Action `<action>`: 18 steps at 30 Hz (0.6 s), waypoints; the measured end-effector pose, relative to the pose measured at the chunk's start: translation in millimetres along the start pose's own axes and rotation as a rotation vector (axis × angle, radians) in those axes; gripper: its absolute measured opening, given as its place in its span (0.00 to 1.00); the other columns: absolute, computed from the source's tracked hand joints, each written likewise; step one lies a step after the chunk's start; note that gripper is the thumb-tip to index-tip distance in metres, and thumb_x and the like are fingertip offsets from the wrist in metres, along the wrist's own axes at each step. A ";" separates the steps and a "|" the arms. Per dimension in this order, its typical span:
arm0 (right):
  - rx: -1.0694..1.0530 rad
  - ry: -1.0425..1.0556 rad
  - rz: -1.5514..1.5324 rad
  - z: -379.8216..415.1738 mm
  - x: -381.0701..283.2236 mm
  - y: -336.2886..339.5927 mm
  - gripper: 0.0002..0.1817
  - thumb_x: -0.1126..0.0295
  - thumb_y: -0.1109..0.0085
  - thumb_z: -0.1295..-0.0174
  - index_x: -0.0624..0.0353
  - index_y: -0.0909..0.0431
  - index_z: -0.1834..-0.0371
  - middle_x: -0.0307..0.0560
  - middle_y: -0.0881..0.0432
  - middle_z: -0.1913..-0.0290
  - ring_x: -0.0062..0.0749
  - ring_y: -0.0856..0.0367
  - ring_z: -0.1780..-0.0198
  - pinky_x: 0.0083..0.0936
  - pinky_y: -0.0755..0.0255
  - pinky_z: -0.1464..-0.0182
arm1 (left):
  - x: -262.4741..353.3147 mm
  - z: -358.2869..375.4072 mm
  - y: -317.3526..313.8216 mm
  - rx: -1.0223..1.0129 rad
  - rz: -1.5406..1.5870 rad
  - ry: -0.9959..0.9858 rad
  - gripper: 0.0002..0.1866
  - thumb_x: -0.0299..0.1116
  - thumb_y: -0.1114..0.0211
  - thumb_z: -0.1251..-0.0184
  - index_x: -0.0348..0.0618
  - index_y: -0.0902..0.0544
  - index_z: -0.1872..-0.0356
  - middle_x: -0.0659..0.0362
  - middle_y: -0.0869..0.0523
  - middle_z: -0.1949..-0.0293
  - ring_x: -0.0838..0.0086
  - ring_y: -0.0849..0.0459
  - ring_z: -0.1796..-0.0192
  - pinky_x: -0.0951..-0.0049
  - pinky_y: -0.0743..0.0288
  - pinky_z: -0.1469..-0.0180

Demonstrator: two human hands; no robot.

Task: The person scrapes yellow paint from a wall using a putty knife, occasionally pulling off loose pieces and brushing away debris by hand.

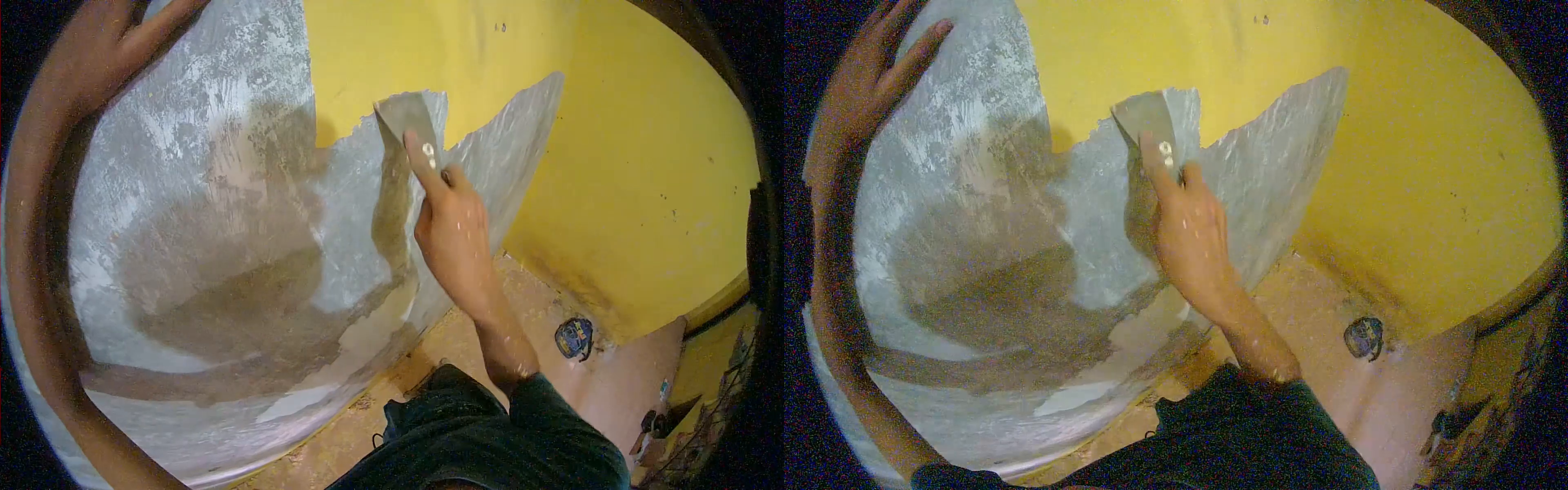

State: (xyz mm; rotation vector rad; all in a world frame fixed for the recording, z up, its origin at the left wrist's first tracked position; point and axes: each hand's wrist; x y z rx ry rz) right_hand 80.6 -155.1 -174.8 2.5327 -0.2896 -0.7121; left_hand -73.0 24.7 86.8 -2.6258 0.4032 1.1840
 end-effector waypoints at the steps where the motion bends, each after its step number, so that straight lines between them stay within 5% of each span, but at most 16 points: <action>1: 0.004 -0.007 -0.003 2.1 0.5 -0.3 0.44 0.89 0.50 0.42 0.42 0.36 0.20 0.60 0.29 0.68 0.58 0.26 0.68 0.47 0.28 0.61 | 0.2 -1.0 1.9 0.017 0.023 0.006 0.38 0.60 0.52 0.29 0.48 0.31 0.25 0.46 0.41 0.20 0.50 0.47 0.18 0.43 0.58 0.18; 18: 0.001 -0.021 0.043 -8.0 4.8 3.9 0.43 0.88 0.50 0.41 0.41 0.35 0.21 0.60 0.28 0.68 0.57 0.25 0.67 0.47 0.28 0.60 | -4.4 1.4 2.3 0.009 -0.019 -0.037 0.40 0.64 0.55 0.28 0.49 0.33 0.24 0.46 0.42 0.20 0.51 0.48 0.18 0.43 0.59 0.18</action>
Point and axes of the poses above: each hand's wrist, its own z-axis away from the middle knuckle, its own y-axis out of the back of the hand, x = y × z
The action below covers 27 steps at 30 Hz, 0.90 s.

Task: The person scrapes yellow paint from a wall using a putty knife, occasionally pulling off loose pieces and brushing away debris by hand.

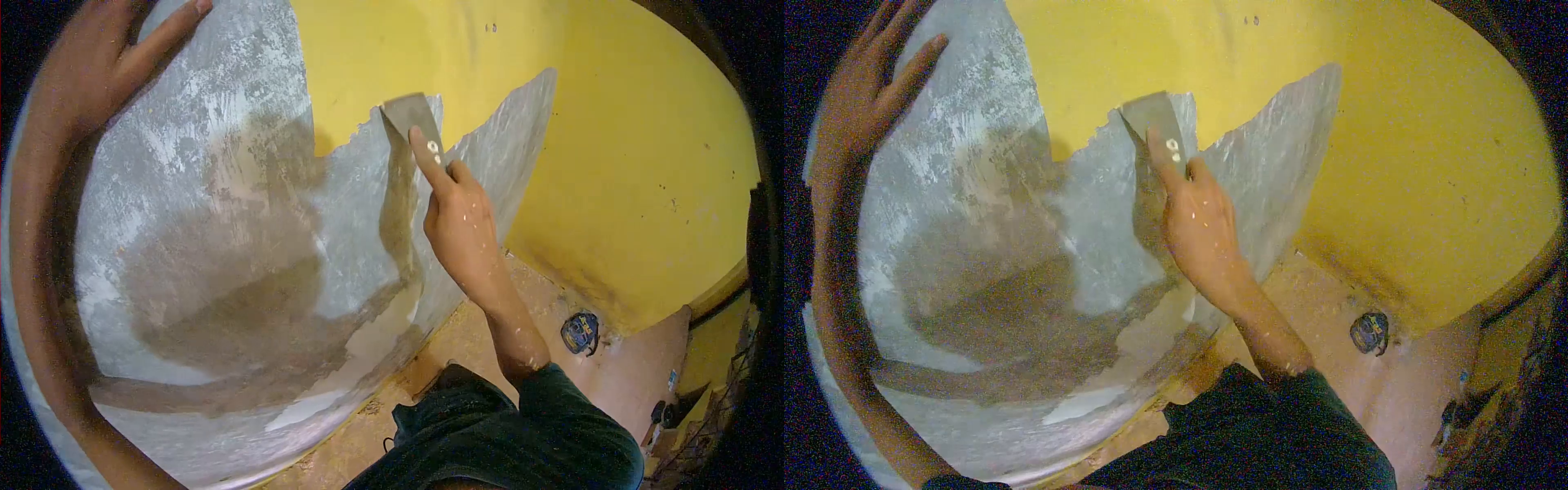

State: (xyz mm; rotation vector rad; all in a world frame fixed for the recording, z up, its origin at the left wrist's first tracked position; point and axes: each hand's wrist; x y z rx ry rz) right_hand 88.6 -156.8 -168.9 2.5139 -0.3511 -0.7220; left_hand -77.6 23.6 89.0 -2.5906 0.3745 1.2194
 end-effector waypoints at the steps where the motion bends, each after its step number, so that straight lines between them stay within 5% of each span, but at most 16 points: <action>1: 0.002 0.008 0.000 4.5 1.2 -1.3 0.43 0.88 0.50 0.41 0.41 0.35 0.21 0.60 0.28 0.68 0.57 0.25 0.67 0.47 0.28 0.60 | -1.0 0.0 0.6 0.000 -0.001 0.000 0.40 0.64 0.55 0.28 0.49 0.33 0.24 0.46 0.42 0.20 0.51 0.48 0.18 0.43 0.60 0.18; 4: -0.138 -0.056 -0.020 12.5 5.7 -4.3 0.44 0.88 0.50 0.42 0.40 0.36 0.20 0.60 0.28 0.68 0.56 0.24 0.67 0.47 0.28 0.60 | -1.3 3.1 1.2 -0.008 -0.001 0.010 0.40 0.65 0.55 0.28 0.49 0.34 0.23 0.47 0.43 0.20 0.51 0.49 0.17 0.43 0.60 0.18; 16: 0.005 -0.013 -0.151 15.0 4.6 -15.2 0.44 0.90 0.51 0.43 0.44 0.35 0.21 0.59 0.29 0.69 0.55 0.25 0.69 0.46 0.29 0.62 | -2.9 -1.2 0.8 -0.007 -0.007 -0.006 0.41 0.67 0.56 0.28 0.50 0.36 0.22 0.48 0.45 0.19 0.52 0.51 0.17 0.43 0.63 0.18; 19: -0.162 -0.021 -0.176 38.8 21.0 -4.8 0.42 0.89 0.51 0.42 0.46 0.34 0.21 0.59 0.29 0.69 0.55 0.27 0.70 0.44 0.30 0.63 | -3.7 2.0 0.1 -0.007 -0.005 0.007 0.42 0.67 0.56 0.28 0.50 0.36 0.22 0.48 0.45 0.19 0.52 0.51 0.17 0.43 0.64 0.18; 27: 0.023 0.089 -0.220 0.1 13.2 -17.9 0.40 0.88 0.51 0.42 0.52 0.33 0.23 0.61 0.26 0.69 0.54 0.25 0.68 0.42 0.31 0.63 | -5.3 -1.8 -1.8 -0.017 0.003 0.019 0.42 0.68 0.56 0.28 0.51 0.38 0.21 0.48 0.47 0.18 0.52 0.52 0.17 0.43 0.66 0.17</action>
Point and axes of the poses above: each hand's wrist, its own z-axis away from the middle knuckle, its own y-axis out of the back of the hand, x = y × z
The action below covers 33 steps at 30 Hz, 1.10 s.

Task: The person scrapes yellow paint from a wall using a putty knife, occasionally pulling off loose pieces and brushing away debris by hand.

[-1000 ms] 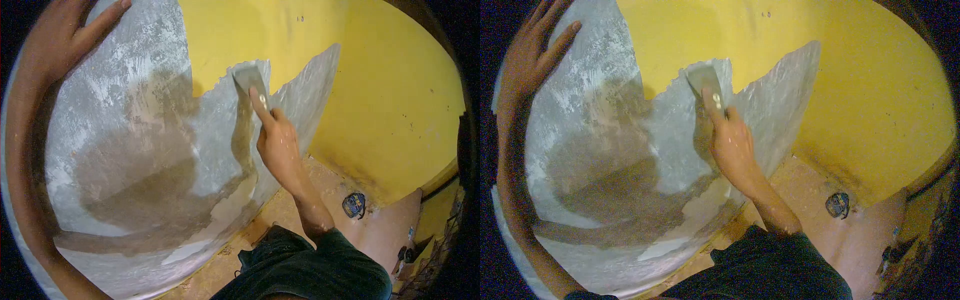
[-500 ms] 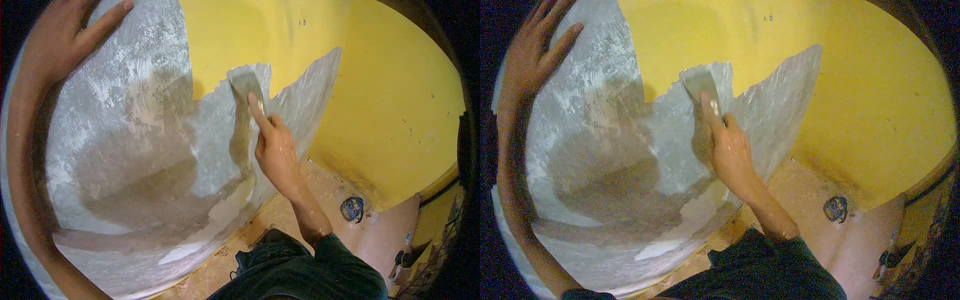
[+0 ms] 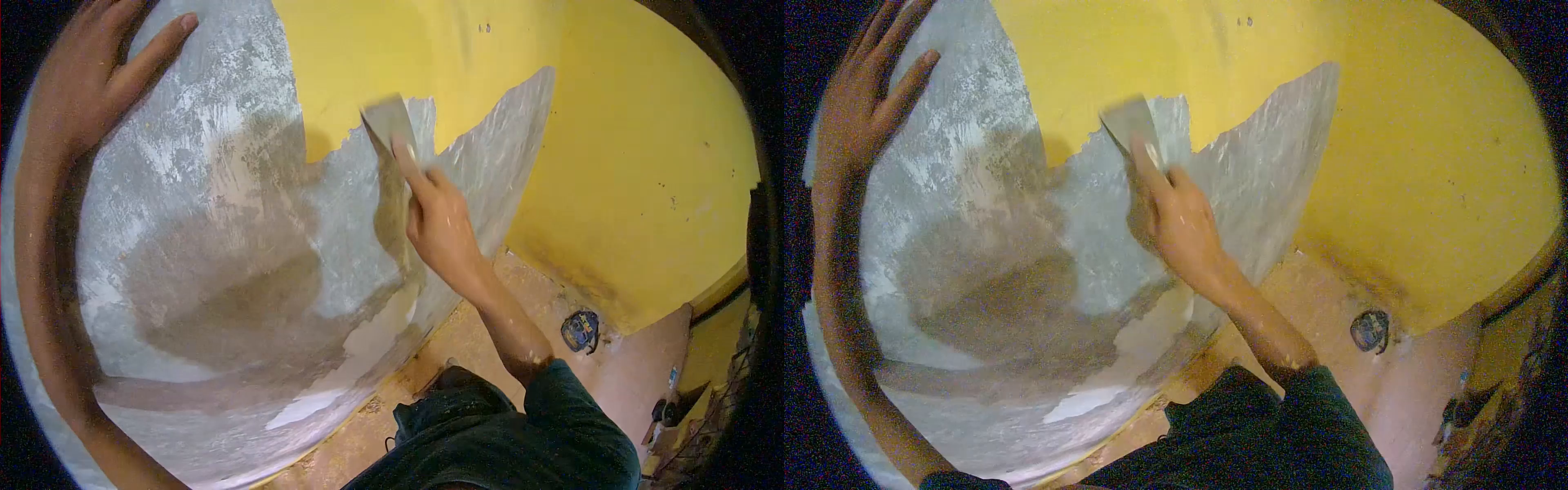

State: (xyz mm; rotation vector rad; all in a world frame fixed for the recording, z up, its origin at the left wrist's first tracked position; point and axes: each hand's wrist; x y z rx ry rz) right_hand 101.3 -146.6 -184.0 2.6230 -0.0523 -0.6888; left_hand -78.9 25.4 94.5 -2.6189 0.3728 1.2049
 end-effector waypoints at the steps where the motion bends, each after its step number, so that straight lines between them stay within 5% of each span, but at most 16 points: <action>1: -0.085 -0.039 -0.044 26.0 11.5 -4.4 0.40 0.88 0.51 0.42 0.52 0.33 0.23 0.61 0.26 0.68 0.54 0.25 0.67 0.41 0.31 0.62 | 0.7 -0.3 -0.4 -0.002 -0.001 -0.001 0.43 0.69 0.56 0.28 0.51 0.38 0.21 0.49 0.47 0.18 0.52 0.53 0.16 0.43 0.66 0.17; 6: -0.192 -0.187 -0.083 139.1 43.4 46.5 0.38 0.88 0.52 0.40 0.57 0.33 0.23 0.56 0.31 0.72 0.43 0.30 0.72 0.34 0.31 0.62 | 24.5 -8.6 -6.2 0.024 0.099 0.036 0.43 0.70 0.56 0.28 0.52 0.39 0.21 0.49 0.48 0.18 0.52 0.53 0.16 0.43 0.67 0.17; 9: -0.139 -0.277 -0.026 156.7 53.4 88.9 0.35 0.86 0.54 0.34 0.56 0.35 0.21 0.44 0.37 0.74 0.30 0.36 0.72 0.26 0.35 0.64 | 85.1 -4.5 -10.0 -0.049 0.582 -0.148 0.41 0.66 0.55 0.26 0.54 0.44 0.19 0.51 0.52 0.17 0.54 0.57 0.16 0.46 0.71 0.17; 11: -0.110 -0.332 -0.080 165.2 54.0 100.7 0.33 0.84 0.55 0.31 0.56 0.36 0.21 0.40 0.40 0.75 0.26 0.39 0.72 0.23 0.38 0.65 | 177.9 9.7 -31.0 0.063 1.035 -0.256 0.42 0.45 0.28 0.42 0.55 0.32 0.24 0.55 0.43 0.18 0.55 0.49 0.16 0.44 0.62 0.17; 13: -0.073 -0.383 -0.129 171.8 52.2 114.1 0.32 0.82 0.56 0.28 0.55 0.37 0.20 0.35 0.42 0.75 0.21 0.42 0.72 0.20 0.41 0.66 | 242.6 36.5 -21.5 -0.102 1.253 -0.478 0.43 0.44 0.25 0.46 0.52 0.31 0.26 0.53 0.42 0.19 0.55 0.50 0.16 0.44 0.63 0.17; 15: -0.015 -0.413 -0.116 175.3 44.9 118.8 0.30 0.80 0.58 0.25 0.55 0.38 0.20 0.30 0.43 0.75 0.17 0.44 0.73 0.18 0.44 0.69 | 284.9 46.2 -5.9 -0.230 0.877 -0.853 0.45 0.46 0.24 0.48 0.51 0.31 0.26 0.53 0.41 0.19 0.57 0.51 0.16 0.45 0.64 0.16; 16: -0.002 -0.404 -0.121 180.2 46.7 119.9 0.30 0.80 0.58 0.25 0.55 0.38 0.20 0.30 0.43 0.75 0.17 0.44 0.73 0.18 0.44 0.69 | 279.6 38.9 -10.0 -0.223 0.862 -0.853 0.45 0.46 0.24 0.48 0.51 0.31 0.26 0.53 0.41 0.19 0.57 0.51 0.16 0.45 0.64 0.16; 18: 0.006 -0.416 -0.152 192.0 52.3 117.9 0.30 0.79 0.59 0.24 0.54 0.40 0.19 0.29 0.42 0.74 0.15 0.44 0.75 0.16 0.46 0.72 | 265.4 12.5 -28.8 -0.111 0.988 -0.734 0.43 0.61 0.32 0.43 0.51 0.28 0.27 0.55 0.38 0.20 0.61 0.51 0.16 0.45 0.67 0.16; 22: 0.048 -0.550 -0.233 195.6 50.7 109.3 0.29 0.79 0.56 0.25 0.55 0.35 0.21 0.34 0.39 0.73 0.21 0.39 0.70 0.20 0.39 0.65 | 207.8 -67.2 -42.5 0.151 0.774 -0.339 0.42 0.60 0.35 0.39 0.51 0.29 0.26 0.56 0.37 0.21 0.59 0.49 0.17 0.42 0.64 0.17; 25: 0.020 -0.568 -0.200 187.0 44.6 106.0 0.29 0.79 0.56 0.26 0.56 0.36 0.21 0.34 0.37 0.72 0.22 0.37 0.69 0.20 0.37 0.64 | 226.6 -64.1 -16.6 0.039 0.576 -0.160 0.43 0.55 0.32 0.40 0.49 0.33 0.24 0.53 0.39 0.20 0.54 0.49 0.17 0.42 0.62 0.18; 27: 0.051 -0.547 -0.245 184.7 49.1 103.0 0.29 0.80 0.56 0.26 0.55 0.36 0.21 0.36 0.35 0.71 0.24 0.36 0.68 0.21 0.36 0.63 | 255.6 -29.8 -12.1 -0.047 0.687 -0.311 0.44 0.56 0.32 0.40 0.48 0.33 0.24 0.53 0.39 0.20 0.54 0.49 0.17 0.44 0.61 0.17; 29: 0.042 -0.527 -0.231 179.7 53.8 104.9 0.30 0.80 0.56 0.26 0.54 0.35 0.21 0.36 0.34 0.71 0.25 0.35 0.68 0.22 0.35 0.63 | 263.8 -3.3 -14.0 -0.137 0.847 -0.821 0.43 0.55 0.32 0.39 0.50 0.34 0.24 0.53 0.39 0.20 0.54 0.48 0.17 0.43 0.60 0.17; 33: 0.002 -0.422 -0.234 144.6 52.9 91.2 0.31 0.81 0.55 0.28 0.50 0.32 0.22 0.42 0.31 0.71 0.28 0.33 0.68 0.25 0.33 0.61 | 190.3 -41.9 -36.9 -0.030 0.868 -0.576 0.42 0.50 0.31 0.38 0.52 0.34 0.23 0.53 0.39 0.20 0.55 0.46 0.18 0.44 0.58 0.17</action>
Point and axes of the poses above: each hand's wrist, its own z-axis away from the middle knuckle, its own y-axis out of the back of the hand, x = y × z
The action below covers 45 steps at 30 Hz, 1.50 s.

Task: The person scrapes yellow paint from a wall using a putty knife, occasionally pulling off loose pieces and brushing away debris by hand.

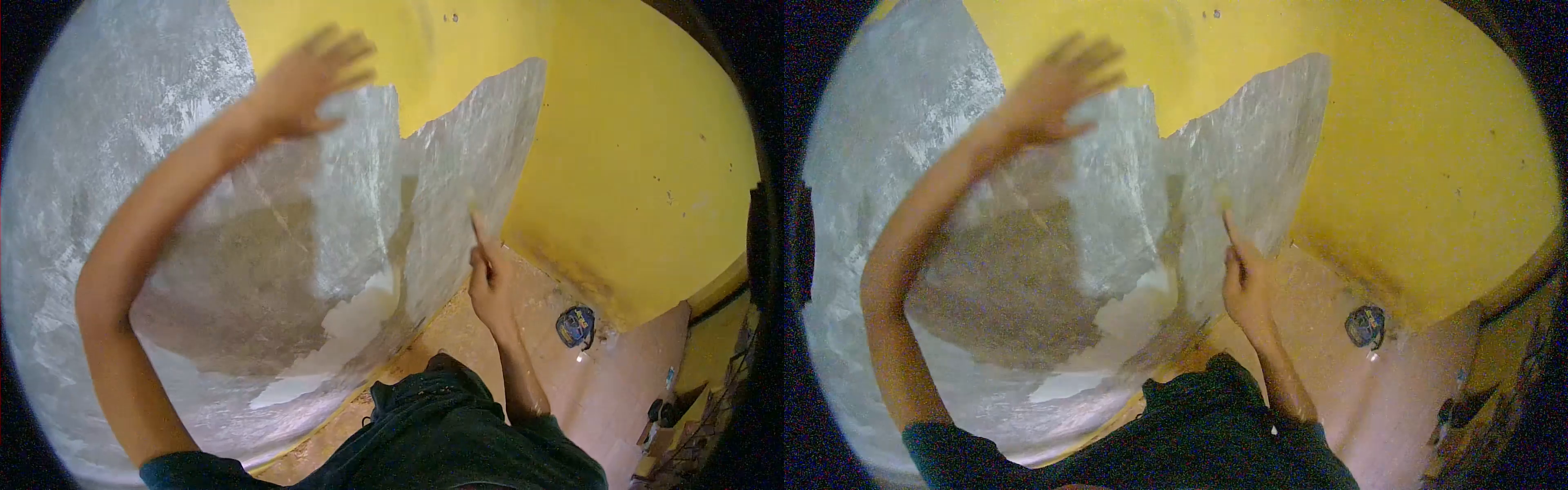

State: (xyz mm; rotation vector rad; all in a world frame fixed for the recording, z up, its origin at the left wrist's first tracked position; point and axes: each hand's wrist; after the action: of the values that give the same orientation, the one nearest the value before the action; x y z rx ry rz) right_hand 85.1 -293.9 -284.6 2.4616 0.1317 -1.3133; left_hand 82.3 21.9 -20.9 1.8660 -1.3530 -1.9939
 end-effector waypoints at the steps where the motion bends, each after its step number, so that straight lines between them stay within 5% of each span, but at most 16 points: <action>1: 0.003 -0.007 -0.001 -10.4 -2.4 -8.9 0.31 0.81 0.55 0.28 0.50 0.32 0.22 0.42 0.31 0.71 0.28 0.33 0.68 0.25 0.33 0.61 | -19.1 5.1 14.7 0.079 -0.080 0.033 0.42 0.49 0.31 0.38 0.53 0.35 0.23 0.53 0.40 0.20 0.57 0.46 0.18 0.45 0.58 0.17; 2: 0.001 0.076 0.007 -22.7 -5.2 -19.7 0.31 0.82 0.54 0.30 0.50 0.31 0.23 0.46 0.30 0.71 0.32 0.31 0.68 0.27 0.32 0.61 | -32.7 11.8 28.6 0.151 -0.078 0.130 0.38 0.46 0.31 0.37 0.51 0.31 0.25 0.52 0.35 0.22 0.57 0.41 0.19 0.48 0.54 0.18; 3: -0.001 0.163 0.016 -36.3 -8.0 -30.8 0.32 0.83 0.54 0.32 0.50 0.30 0.24 0.49 0.28 0.71 0.36 0.29 0.68 0.30 0.31 0.61 | -44.0 13.4 58.9 0.028 -0.336 0.120 0.41 0.65 0.55 0.26 0.53 0.43 0.19 0.49 0.50 0.17 0.56 0.56 0.16 0.48 0.69 0.16; 7: 0.021 0.335 -0.030 -98.6 -24.7 -72.6 0.33 0.84 0.55 0.31 0.47 0.31 0.23 0.45 0.31 0.71 0.29 0.33 0.68 0.25 0.34 0.61 | -53.4 46.0 115.3 0.075 -0.477 0.293 0.41 0.64 0.53 0.27 0.52 0.40 0.20 0.49 0.46 0.18 0.57 0.53 0.16 0.50 0.66 0.16; 10: 0.041 0.388 0.025 -133.4 -50.1 -90.8 0.35 0.86 0.54 0.35 0.48 0.30 0.24 0.53 0.28 0.70 0.38 0.31 0.70 0.31 0.32 0.62 | -37.2 57.8 132.7 0.069 -0.537 0.510 0.40 0.63 0.51 0.29 0.49 0.36 0.22 0.47 0.41 0.20 0.55 0.49 0.17 0.47 0.62 0.17; 12: 0.120 0.361 0.148 -140.7 -54.6 -100.2 0.37 0.87 0.53 0.38 0.47 0.29 0.24 0.58 0.28 0.71 0.47 0.28 0.69 0.37 0.31 0.61 | -36.8 65.3 130.9 0.088 -0.552 0.486 0.40 0.62 0.52 0.29 0.48 0.34 0.23 0.46 0.40 0.21 0.54 0.47 0.17 0.46 0.60 0.17; 21: 0.123 0.344 0.292 -126.1 -56.8 -98.1 0.39 0.87 0.50 0.40 0.46 0.31 0.23 0.60 0.29 0.70 0.54 0.27 0.69 0.46 0.31 0.61 | -25.4 80.5 130.0 0.044 -0.624 0.510 0.40 0.65 0.56 0.27 0.47 0.33 0.24 0.45 0.38 0.22 0.52 0.46 0.18 0.45 0.57 0.17; 31: 0.083 0.314 0.251 -113.5 -48.2 -104.9 0.40 0.90 0.51 0.41 0.48 0.31 0.23 0.58 0.30 0.71 0.51 0.28 0.69 0.44 0.31 0.62 | -27.3 81.0 128.2 0.018 -0.678 0.507 0.41 0.67 0.58 0.27 0.47 0.32 0.25 0.45 0.39 0.21 0.52 0.46 0.18 0.45 0.57 0.18; 37: 0.213 0.470 0.101 -144.9 -77.8 -102.9 0.40 0.90 0.52 0.42 0.51 0.31 0.23 0.56 0.31 0.72 0.47 0.31 0.70 0.40 0.32 0.63 | -35.8 84.3 124.9 -0.032 -0.832 0.496 0.41 0.67 0.57 0.28 0.47 0.32 0.25 0.45 0.39 0.21 0.53 0.46 0.18 0.44 0.56 0.18; 40: 0.178 0.506 0.185 -155.2 -75.3 -104.0 0.39 0.89 0.52 0.42 0.53 0.31 0.23 0.56 0.30 0.71 0.47 0.30 0.70 0.38 0.32 0.63 | -25.2 78.6 128.7 -0.048 -0.703 0.580 0.41 0.67 0.57 0.28 0.47 0.32 0.25 0.45 0.39 0.22 0.53 0.46 0.18 0.44 0.56 0.18; 45: -0.073 0.268 0.147 -90.6 -4.6 -100.9 0.41 0.84 0.50 0.42 0.50 0.36 0.21 0.61 0.26 0.67 0.57 0.25 0.64 0.45 0.27 0.58 | -28.7 83.4 124.6 0.025 -0.732 0.506 0.41 0.67 0.56 0.29 0.47 0.31 0.25 0.45 0.38 0.22 0.52 0.46 0.18 0.44 0.56 0.18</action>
State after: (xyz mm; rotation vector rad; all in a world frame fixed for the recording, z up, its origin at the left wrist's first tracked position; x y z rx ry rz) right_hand 129.6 -168.0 -260.5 2.5201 0.0610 -0.8999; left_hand -40.7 7.7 68.3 2.8963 -0.6003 -1.5040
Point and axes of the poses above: each hand's wrist, its own z-axis away from the middle knuckle, its own y-axis out of the back of the hand, x = y × z
